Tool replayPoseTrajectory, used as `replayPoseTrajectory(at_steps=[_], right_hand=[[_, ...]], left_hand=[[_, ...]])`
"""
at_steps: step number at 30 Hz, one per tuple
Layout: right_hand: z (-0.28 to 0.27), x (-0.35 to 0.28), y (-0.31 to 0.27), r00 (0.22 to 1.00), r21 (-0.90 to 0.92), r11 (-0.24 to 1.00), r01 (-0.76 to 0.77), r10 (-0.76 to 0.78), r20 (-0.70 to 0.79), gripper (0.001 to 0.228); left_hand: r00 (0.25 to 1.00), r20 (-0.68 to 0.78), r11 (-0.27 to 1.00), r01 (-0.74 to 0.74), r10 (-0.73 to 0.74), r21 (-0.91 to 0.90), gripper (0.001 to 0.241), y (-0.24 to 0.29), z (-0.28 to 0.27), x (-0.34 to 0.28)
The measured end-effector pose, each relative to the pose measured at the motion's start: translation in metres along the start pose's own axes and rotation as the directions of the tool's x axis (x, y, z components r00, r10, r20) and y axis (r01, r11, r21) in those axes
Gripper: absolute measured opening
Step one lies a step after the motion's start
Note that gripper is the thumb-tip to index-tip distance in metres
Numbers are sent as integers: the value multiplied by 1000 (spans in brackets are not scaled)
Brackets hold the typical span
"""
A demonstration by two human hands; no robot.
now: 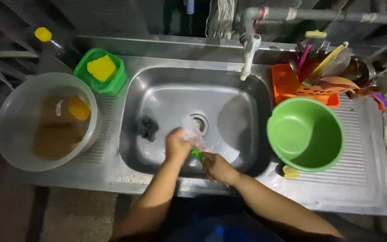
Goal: Washing and cutting chicken feet in a kitchen sink.
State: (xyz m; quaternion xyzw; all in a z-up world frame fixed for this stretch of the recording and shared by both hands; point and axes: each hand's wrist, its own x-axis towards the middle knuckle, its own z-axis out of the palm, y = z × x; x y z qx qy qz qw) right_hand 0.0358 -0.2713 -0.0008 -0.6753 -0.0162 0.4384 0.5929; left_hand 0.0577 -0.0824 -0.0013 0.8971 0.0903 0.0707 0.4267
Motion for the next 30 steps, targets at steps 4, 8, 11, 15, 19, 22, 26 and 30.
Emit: replayPoseTrajectory(at_steps=[4,8,11,15,19,22,26,30], right_hand=[[-30,-16,9,985,-226,964,-139,112,-128,29],[-80,-8,24,964,-402,892,206,-256,-75,22],[-94,43,80,967,-349,935,67,-146,-207,25],[-50,67,24,932,-596,781,185,-332,-146,57],[-29,133,51,767,-648,615,450,-638,-73,74],[-28,154,69,973,630,776,-24,164,-165,44],[-52,151,100,910,-496,868,0,-205,-359,34],[-74,130,87,857,-359,928,-97,-105,-504,29]], left_hand=[[988,-79,953,108,-135,-281,21,-23,-20,5],[988,-41,958,132,-147,-255,26,-51,-21,-15],[977,-4,929,203,-215,-308,27,-67,-18,-30],[941,120,814,335,-318,-474,25,-117,12,-34],[930,53,809,344,-364,-476,21,-185,21,-10],[778,525,626,607,-345,-489,53,-253,35,4],[793,455,908,291,-405,301,57,-267,60,11],[650,612,892,364,-450,269,51,-186,47,16]])
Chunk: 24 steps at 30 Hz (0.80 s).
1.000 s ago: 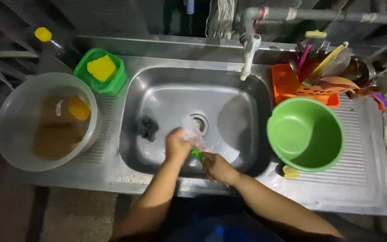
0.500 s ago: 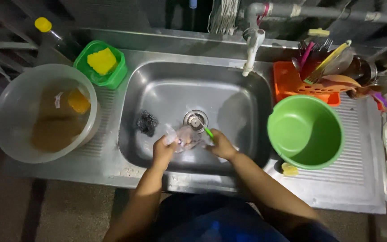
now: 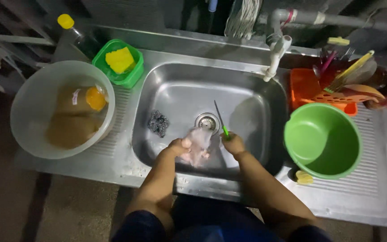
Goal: Washing and cutting chicken feet in a kitchen sink.
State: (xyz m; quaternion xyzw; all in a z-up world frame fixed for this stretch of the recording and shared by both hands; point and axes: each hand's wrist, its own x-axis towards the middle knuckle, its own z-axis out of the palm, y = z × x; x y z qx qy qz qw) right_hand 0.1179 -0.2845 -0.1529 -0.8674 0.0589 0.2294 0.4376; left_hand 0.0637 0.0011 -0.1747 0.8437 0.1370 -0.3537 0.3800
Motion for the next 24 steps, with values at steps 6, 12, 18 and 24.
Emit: replayPoseTrajectory(at_steps=[6,12,18,24], right_hand=[[-34,6,36,972,57,972,229,-226,-59,36],[-51,18,110,995,196,980,26,-45,94,18],[-118,-62,38,975,-150,973,174,-191,-110,10],[-179,-161,-71,835,-228,859,458,-504,-221,9]], left_hand=[[988,78,986,-140,133,91,53,118,4,-59],[721,42,672,-664,692,328,41,123,95,1],[547,-66,545,-805,835,234,58,173,59,-72],[624,-105,601,-675,775,428,27,179,19,-134]])
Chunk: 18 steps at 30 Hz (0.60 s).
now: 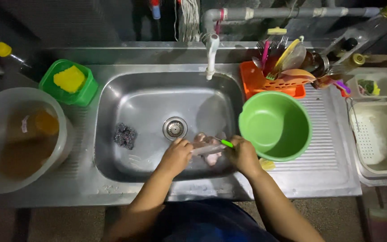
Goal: Washing and cutting chicken feet in a kitchen sink.
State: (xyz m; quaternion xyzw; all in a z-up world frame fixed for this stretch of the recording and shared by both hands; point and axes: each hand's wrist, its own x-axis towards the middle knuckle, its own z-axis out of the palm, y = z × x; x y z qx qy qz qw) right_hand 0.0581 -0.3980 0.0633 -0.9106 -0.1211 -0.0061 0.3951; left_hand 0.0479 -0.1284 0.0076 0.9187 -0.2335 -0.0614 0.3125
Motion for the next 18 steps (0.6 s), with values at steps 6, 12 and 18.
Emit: replayPoseTrajectory(at_steps=[6,12,18], right_hand=[[-28,3,-22,992,53,992,118,-115,-62,15],[-30,12,-1,975,43,974,223,-221,-32,17],[-27,15,-5,954,119,952,281,-264,-139,15]], left_hand=[[973,-164,975,186,-165,121,20,19,-14,-6],[983,-130,977,102,-128,-189,43,52,-36,-11],[953,-180,947,196,-246,-254,30,59,-24,-18]])
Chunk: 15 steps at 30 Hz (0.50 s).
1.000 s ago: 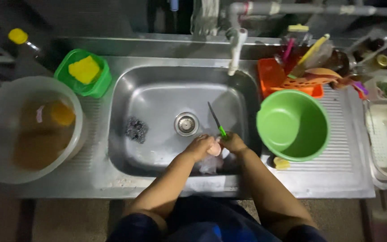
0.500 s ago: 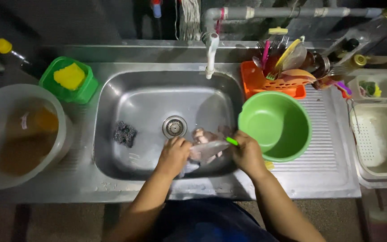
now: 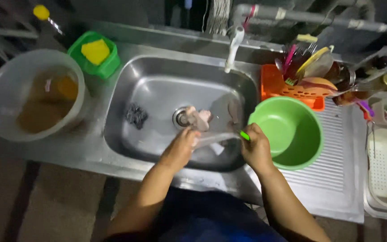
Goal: Washing and cutting chicken feet in a kitchen sink.
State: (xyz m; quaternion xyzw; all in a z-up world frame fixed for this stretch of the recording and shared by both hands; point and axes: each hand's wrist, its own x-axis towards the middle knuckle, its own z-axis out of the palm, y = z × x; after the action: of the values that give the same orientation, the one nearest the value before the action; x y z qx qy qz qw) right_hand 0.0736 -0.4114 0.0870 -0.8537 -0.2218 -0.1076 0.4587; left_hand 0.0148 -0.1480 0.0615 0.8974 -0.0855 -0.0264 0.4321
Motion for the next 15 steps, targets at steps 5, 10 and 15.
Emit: replayPoseTrajectory(at_steps=[5,10,15], right_hand=[[-1,0,-10,1000,-11,1000,3,-3,27,16],[-1,0,-7,998,-53,997,60,-58,33,16],[11,-2,4,999,-66,997,31,-32,-17,13]], left_hand=[[969,-233,991,-58,86,124,18,-8,-1,-4],[941,-331,969,15,69,246,29,10,3,-5],[967,-253,978,11,43,208,63,26,0,-2]])
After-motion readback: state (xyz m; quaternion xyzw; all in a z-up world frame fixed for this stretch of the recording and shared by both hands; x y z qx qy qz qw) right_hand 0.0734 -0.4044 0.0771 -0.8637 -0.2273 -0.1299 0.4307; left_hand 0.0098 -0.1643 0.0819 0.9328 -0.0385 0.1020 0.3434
